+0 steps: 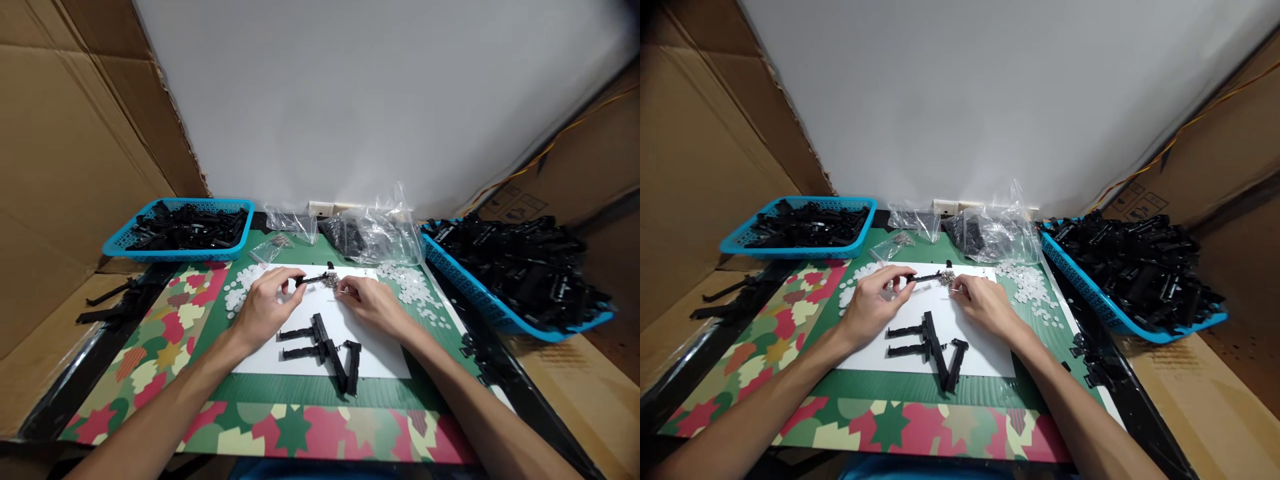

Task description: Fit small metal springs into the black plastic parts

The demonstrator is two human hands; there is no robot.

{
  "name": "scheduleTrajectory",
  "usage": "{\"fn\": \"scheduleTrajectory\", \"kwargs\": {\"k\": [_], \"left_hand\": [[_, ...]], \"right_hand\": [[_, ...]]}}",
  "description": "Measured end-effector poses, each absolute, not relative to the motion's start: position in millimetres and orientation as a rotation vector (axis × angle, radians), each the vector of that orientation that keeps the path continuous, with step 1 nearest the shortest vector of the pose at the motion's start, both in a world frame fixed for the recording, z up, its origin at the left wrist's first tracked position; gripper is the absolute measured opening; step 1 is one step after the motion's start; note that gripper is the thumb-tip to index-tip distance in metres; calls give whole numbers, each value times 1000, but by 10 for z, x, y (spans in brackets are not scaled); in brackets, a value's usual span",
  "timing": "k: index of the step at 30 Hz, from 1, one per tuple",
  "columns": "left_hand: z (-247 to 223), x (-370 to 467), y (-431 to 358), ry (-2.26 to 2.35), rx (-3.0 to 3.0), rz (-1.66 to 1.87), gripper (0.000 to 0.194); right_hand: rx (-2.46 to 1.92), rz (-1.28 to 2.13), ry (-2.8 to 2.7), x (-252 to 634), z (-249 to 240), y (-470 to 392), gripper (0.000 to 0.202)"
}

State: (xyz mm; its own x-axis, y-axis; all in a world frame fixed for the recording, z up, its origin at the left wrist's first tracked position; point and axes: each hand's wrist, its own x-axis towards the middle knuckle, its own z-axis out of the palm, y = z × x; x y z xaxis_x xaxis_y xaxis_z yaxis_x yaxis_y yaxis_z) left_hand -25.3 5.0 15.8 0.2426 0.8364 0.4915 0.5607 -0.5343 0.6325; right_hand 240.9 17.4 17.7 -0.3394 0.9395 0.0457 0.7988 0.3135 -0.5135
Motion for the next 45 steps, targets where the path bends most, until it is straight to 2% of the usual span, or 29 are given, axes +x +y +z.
{"fn": "scheduleTrajectory", "kwargs": {"k": [8,21,28,32,36,38,45], "left_hand": [[163,-256,45,1269,2246,1163,19],[132,-253,57,1283,2267,1130,21],[115,-265,58,1268,2271,1151,22],[126,-259,48,1247,2274,1152,21],[134,-259,52,1251,2282,1136,21],[131,-261,57,1248,2289,1138,21],[136,-263,49,1226,2306,1119,21]], "right_hand": [[-1672,528,-2137,2268,134,142,14],[-1618,392,-2377,2303,127,100,16],[-1372,656,-2274,2422,176,96,12],[-1244,933,-2085,2419,237,122,21],[-1434,719,-2193,2407,200,119,11],[-1482,627,-2240,2398,171,114,12],[-1505,571,-2252,2373,153,110,14]]}}
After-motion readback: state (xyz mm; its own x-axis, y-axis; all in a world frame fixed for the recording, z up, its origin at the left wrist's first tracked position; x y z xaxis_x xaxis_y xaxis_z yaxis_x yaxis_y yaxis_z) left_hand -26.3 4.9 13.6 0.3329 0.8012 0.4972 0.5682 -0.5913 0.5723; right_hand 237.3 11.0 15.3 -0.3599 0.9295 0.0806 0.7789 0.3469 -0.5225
